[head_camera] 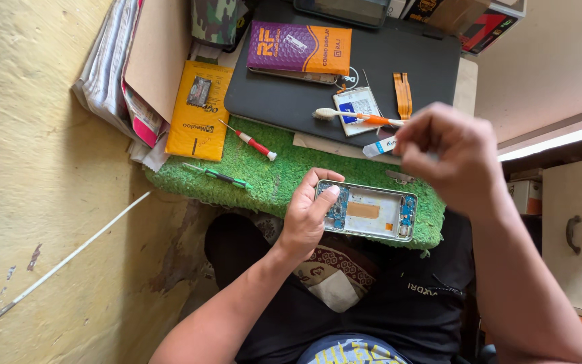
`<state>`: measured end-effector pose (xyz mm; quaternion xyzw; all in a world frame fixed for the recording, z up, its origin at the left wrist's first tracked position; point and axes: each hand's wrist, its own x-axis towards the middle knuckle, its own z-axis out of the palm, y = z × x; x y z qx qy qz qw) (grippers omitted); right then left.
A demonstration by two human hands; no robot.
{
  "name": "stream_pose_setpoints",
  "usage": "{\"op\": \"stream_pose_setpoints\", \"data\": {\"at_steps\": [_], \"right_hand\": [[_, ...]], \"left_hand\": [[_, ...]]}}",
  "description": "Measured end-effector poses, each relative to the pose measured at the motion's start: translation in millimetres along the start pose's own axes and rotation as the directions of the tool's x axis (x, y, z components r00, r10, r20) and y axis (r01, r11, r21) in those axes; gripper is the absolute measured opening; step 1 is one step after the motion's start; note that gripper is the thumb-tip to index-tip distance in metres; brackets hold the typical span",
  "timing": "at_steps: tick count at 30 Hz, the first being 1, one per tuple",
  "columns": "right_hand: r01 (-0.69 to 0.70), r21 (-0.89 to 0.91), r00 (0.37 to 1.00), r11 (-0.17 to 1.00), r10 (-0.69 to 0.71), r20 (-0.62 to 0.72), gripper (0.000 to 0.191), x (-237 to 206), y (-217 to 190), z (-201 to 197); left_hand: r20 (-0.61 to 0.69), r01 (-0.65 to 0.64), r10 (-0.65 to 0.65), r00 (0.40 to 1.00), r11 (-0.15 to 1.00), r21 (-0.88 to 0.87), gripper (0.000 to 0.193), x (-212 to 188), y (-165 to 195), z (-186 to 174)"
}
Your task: The person repairs a mobile phone, working on its internal components by hand. They handle the disassembled phone body, press and seat the motherboard into the frame, fit small parts along the edges, and pick up an orange ribbon-like component from the table at the end.
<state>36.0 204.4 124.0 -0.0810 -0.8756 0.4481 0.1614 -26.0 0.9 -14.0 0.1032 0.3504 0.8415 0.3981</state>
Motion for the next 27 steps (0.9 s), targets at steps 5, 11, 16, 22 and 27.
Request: {"op": "stream_pose_setpoints", "data": {"at_steps": [5,11,16,22,27], "right_hand": [[0.201,-0.325,0.979,0.924,-0.178,0.098,0.02,-36.3,-9.3,18.2],[0.34,-0.437,0.938,0.833,-0.334,0.095,0.02,-44.2,-0.1,38.2],[0.375,-0.445,0.926,0.813,-0.35,0.141,0.023,-47.7,4.2,39.5],[0.404,-0.437,0.913,0.804,-0.383,0.139,0.025,-52.6,7.2,40.5],[0.394,-0.463,0.911,0.794,-0.406,0.078,0.019,-52.0,10.4,44.7]], "left_hand": [[-0.005,0.004,-0.004,1.0,0.999,0.047,0.016,-1.7,-0.4,1.4],[0.011,-0.008,0.008,1.0,0.999,0.052,0.016,-0.8,0.5,1.2],[0.026,-0.035,0.034,0.999,0.997,0.073,0.016,0.5,-0.4,0.4],[0.028,-0.017,0.016,0.999,0.998,0.061,0.016,-1.7,-3.6,1.7],[0.027,-0.026,0.023,0.999,0.995,0.095,0.016,-0.5,-1.2,0.5]]}}
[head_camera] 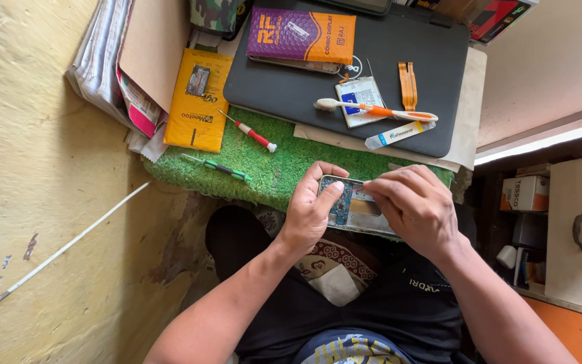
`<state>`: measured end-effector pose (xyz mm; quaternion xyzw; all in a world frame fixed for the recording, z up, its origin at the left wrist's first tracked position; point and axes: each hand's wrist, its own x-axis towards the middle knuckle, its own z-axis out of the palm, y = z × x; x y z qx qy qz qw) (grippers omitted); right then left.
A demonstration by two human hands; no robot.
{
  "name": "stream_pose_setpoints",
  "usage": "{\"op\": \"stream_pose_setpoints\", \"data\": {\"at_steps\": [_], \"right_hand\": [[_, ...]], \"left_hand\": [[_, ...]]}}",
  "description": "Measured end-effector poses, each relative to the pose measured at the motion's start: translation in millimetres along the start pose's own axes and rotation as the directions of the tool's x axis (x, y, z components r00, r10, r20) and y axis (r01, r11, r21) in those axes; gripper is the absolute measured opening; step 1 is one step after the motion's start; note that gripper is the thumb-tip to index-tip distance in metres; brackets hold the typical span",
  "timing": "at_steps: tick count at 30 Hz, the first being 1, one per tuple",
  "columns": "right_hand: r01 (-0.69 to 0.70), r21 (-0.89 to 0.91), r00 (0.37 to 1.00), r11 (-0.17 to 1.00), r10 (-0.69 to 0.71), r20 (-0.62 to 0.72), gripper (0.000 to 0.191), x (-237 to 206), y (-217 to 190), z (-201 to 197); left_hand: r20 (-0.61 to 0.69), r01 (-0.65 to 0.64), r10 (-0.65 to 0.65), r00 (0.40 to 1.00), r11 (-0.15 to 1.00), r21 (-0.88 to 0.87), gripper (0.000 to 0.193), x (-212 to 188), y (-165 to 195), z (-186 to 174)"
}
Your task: The person repairs a mobile phone, working on its internal components by hand. They handle the disassembled phone body, press and seat the motherboard into the frame, fit small parts along the edges, and pick up an orange ribbon-like component from the table at the end.
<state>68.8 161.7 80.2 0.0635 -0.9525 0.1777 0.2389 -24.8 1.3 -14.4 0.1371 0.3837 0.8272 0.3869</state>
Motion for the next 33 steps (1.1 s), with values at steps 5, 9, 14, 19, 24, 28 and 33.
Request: {"op": "stream_pose_setpoints", "data": {"at_steps": [5,9,14,19,24,28,33], "right_hand": [[-0.077,-0.015,0.997,0.997,0.077,0.008,0.014,0.8,-0.3,0.6],[-0.087,-0.04,0.996,0.995,0.088,0.025,0.015,2.2,-2.1,0.6],[-0.032,-0.059,0.999,0.998,0.034,0.024,0.016,4.0,-5.1,0.5],[-0.009,-0.074,1.0,0.997,0.01,0.014,0.018,4.2,-7.9,0.2],[0.002,-0.06,1.0,0.998,-0.002,0.006,0.017,4.0,-8.6,0.6],[0.043,-0.037,0.999,0.998,-0.043,0.002,0.019,3.4,-6.7,0.8],[0.067,-0.031,0.998,0.997,-0.068,-0.019,0.02,0.9,-6.0,3.0]], "left_hand": [[0.0,-0.009,0.009,1.0,1.0,-0.005,0.016,-1.9,-0.1,1.7],[-0.002,-0.008,0.008,1.0,1.0,-0.016,0.015,-2.1,1.2,3.7],[0.01,-0.027,0.026,1.0,0.999,0.033,0.016,-3.7,6.7,6.1],[-0.019,-0.027,0.03,0.999,0.99,0.137,0.018,-7.2,11.3,10.1],[-0.034,-0.009,0.015,0.999,0.983,0.185,0.021,-8.7,15.8,12.6],[-0.03,-0.031,0.038,0.999,0.977,0.21,0.02,-9.8,17.5,14.1],[-0.029,-0.034,0.041,0.999,0.978,0.207,0.019,-10.2,17.1,14.5]]}}
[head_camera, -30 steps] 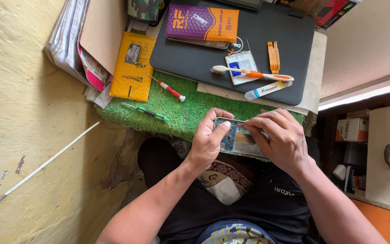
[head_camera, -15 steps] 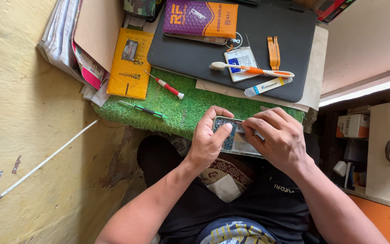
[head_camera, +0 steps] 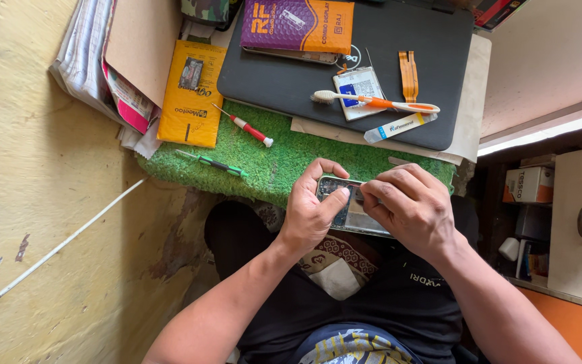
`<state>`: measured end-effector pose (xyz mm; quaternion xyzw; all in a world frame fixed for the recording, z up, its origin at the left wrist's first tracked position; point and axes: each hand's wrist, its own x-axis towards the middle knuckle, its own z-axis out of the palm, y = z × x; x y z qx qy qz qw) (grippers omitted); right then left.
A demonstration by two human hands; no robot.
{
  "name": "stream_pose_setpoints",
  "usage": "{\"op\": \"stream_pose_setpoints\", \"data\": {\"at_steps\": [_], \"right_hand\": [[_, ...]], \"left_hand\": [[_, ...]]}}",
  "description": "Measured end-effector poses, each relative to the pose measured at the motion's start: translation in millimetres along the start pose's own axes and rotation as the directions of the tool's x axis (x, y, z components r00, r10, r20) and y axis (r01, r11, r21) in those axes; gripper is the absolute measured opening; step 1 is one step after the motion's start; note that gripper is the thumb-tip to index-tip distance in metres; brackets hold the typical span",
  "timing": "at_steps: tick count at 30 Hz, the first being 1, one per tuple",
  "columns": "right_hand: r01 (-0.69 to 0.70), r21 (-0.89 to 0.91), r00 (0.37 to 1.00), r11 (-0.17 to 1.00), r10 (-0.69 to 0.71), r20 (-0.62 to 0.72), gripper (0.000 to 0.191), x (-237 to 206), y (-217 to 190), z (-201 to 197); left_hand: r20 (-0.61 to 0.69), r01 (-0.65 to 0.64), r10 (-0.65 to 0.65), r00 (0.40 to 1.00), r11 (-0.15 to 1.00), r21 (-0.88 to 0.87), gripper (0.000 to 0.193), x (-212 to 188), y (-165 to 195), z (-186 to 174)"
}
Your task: The person repairs a mobile phone, working on its internal components by hand. They handle the disassembled phone body, press and seat the motherboard into the frame, fit small parts along the edges, and pick up an orange ribbon-like component from the table at the end.
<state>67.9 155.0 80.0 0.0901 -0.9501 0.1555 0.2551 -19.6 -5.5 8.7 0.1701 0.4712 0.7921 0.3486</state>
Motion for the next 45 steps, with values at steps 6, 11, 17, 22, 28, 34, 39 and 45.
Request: {"op": "stream_pose_setpoints", "data": {"at_steps": [6,11,17,22,28,34,39,45], "right_hand": [[0.008,-0.002,1.0,1.0,-0.008,-0.013,0.019,-1.5,-0.3,1.3],[0.013,0.002,1.0,1.0,-0.013,-0.008,0.02,-1.3,0.0,1.2],[0.018,0.01,1.0,1.0,-0.018,0.002,0.021,-0.7,-0.6,-0.3],[0.031,0.014,0.999,0.999,-0.031,0.014,0.021,-0.4,-2.1,-1.9],[0.035,0.006,0.999,0.999,-0.035,0.021,0.02,0.1,-3.0,-2.5],[0.023,0.005,1.0,1.0,-0.023,0.005,0.019,0.3,-3.4,-2.4],[0.018,-0.002,1.0,1.0,-0.018,-0.006,0.02,-0.1,-3.7,-1.4],[0.014,0.003,1.0,1.0,-0.014,-0.013,0.02,-0.3,-4.1,-1.3]], "left_hand": [[0.004,-0.02,0.02,1.0,1.0,-0.006,0.019,-0.8,-1.9,-0.2],[-0.005,-0.013,0.013,1.0,1.0,-0.016,0.018,-1.1,-2.6,0.5],[-0.025,-0.007,0.007,1.0,1.0,0.0,0.017,-2.1,-1.0,1.8],[-0.045,-0.006,0.006,0.999,1.0,0.005,0.018,-3.4,-1.3,2.8],[-0.056,-0.013,0.013,0.998,1.0,-0.004,0.019,-3.6,-3.6,3.1],[-0.019,-0.038,0.037,0.999,0.999,-0.025,0.022,-3.0,-2.5,1.1],[-0.005,-0.02,0.02,1.0,0.999,-0.049,0.022,-3.2,-1.7,0.8],[-0.008,-0.036,0.036,0.999,0.999,-0.033,0.021,-3.1,-2.1,0.8]]}}
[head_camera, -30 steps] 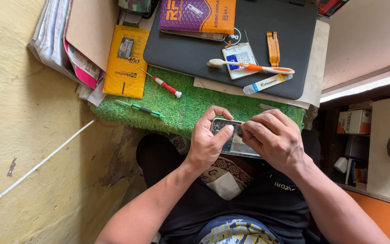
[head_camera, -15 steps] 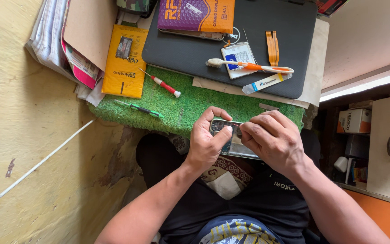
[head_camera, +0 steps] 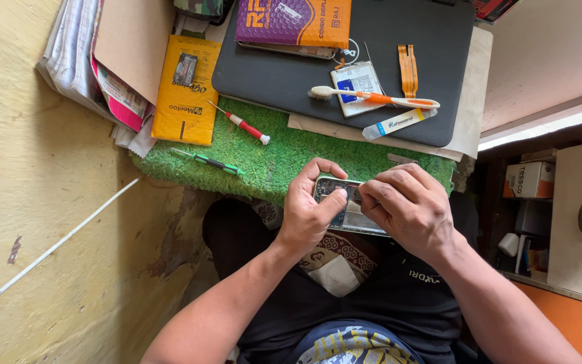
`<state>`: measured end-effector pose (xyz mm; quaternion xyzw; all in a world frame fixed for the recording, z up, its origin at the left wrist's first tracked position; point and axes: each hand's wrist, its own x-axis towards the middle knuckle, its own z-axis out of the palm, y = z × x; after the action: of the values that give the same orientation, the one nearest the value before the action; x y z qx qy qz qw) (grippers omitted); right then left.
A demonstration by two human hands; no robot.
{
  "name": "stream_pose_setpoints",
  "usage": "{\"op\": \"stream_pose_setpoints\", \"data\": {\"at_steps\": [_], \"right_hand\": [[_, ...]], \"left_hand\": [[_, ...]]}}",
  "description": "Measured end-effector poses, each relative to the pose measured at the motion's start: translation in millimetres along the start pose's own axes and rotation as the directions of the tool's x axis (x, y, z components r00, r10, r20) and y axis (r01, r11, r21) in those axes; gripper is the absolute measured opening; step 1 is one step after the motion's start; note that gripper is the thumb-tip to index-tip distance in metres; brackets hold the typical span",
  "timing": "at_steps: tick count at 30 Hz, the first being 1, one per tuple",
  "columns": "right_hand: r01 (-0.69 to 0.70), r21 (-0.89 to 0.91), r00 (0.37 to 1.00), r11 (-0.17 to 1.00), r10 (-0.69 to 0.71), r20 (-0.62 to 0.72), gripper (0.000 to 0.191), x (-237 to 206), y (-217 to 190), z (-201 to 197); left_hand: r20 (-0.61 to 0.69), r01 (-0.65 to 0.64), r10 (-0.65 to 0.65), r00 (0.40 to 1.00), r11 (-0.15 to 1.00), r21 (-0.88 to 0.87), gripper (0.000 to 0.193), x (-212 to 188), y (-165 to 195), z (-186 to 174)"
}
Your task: The person repairs a mobile phone, working on its internal components by hand. They handle the disassembled phone body, press and seat the motherboard into the frame, fit small parts along the edges, and pick up an orange ribbon-like component from the table at the end.
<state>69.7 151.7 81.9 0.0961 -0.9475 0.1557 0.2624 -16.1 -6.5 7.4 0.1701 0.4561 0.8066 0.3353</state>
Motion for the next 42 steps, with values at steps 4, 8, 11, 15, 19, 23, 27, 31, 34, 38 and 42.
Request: {"op": "stream_pose_setpoints", "data": {"at_steps": [4,8,11,15,19,23,27,31,34,38,42], "right_hand": [[0.001,0.011,1.0,1.0,-0.001,-0.015,0.021,0.3,0.1,1.1],[0.0,0.014,1.0,1.0,0.0,-0.018,0.021,-0.2,0.6,1.4],[0.001,0.014,1.0,1.0,-0.001,-0.021,0.022,-0.4,0.5,1.9],[0.0,0.011,1.0,1.0,0.0,-0.013,0.022,-0.8,0.4,1.6],[-0.006,0.01,1.0,1.0,0.007,-0.011,0.022,-1.0,-0.5,1.8],[-0.004,0.009,1.0,1.0,0.004,-0.004,0.022,-0.8,-0.3,1.6],[0.0,0.013,1.0,1.0,0.0,0.004,0.023,-1.2,-0.4,1.1],[0.004,-0.001,1.0,1.0,-0.004,0.011,0.022,-1.3,-1.0,0.9],[0.009,-0.003,1.0,1.0,-0.009,0.015,0.022,-0.9,-1.6,0.8],[0.025,-0.009,0.999,1.0,-0.025,0.021,0.022,-0.1,-1.8,0.9],[0.008,-0.013,1.0,1.0,-0.008,0.005,0.021,-0.2,-2.1,0.2]], "left_hand": [[0.004,0.004,-0.004,1.0,1.0,-0.003,0.02,-0.7,-0.5,-0.8],[-0.004,-0.004,0.004,1.0,1.0,0.006,0.021,0.0,-1.8,-0.4],[-0.005,-0.002,0.002,1.0,1.0,0.007,0.021,0.6,-1.9,-0.8],[-0.001,-0.008,0.008,1.0,1.0,0.011,0.021,0.2,-1.9,-1.2],[-0.015,-0.004,0.004,1.0,1.0,0.027,0.02,-0.1,-2.3,-0.4],[-0.01,0.005,-0.005,1.0,1.0,0.013,0.02,0.0,-2.1,-0.6],[-0.014,0.008,-0.008,1.0,1.0,0.007,0.019,0.0,-2.7,-0.3],[-0.031,-0.005,0.006,1.0,1.0,0.026,0.019,-0.9,-3.7,0.2],[-0.051,-0.018,0.021,0.998,0.998,0.067,0.017,-1.1,-4.0,0.2],[-0.066,-0.007,0.014,0.998,0.996,0.093,0.017,-1.9,-3.5,1.3],[-0.026,0.004,-0.003,1.0,1.0,0.029,0.02,-1.3,-1.4,0.3]]}}
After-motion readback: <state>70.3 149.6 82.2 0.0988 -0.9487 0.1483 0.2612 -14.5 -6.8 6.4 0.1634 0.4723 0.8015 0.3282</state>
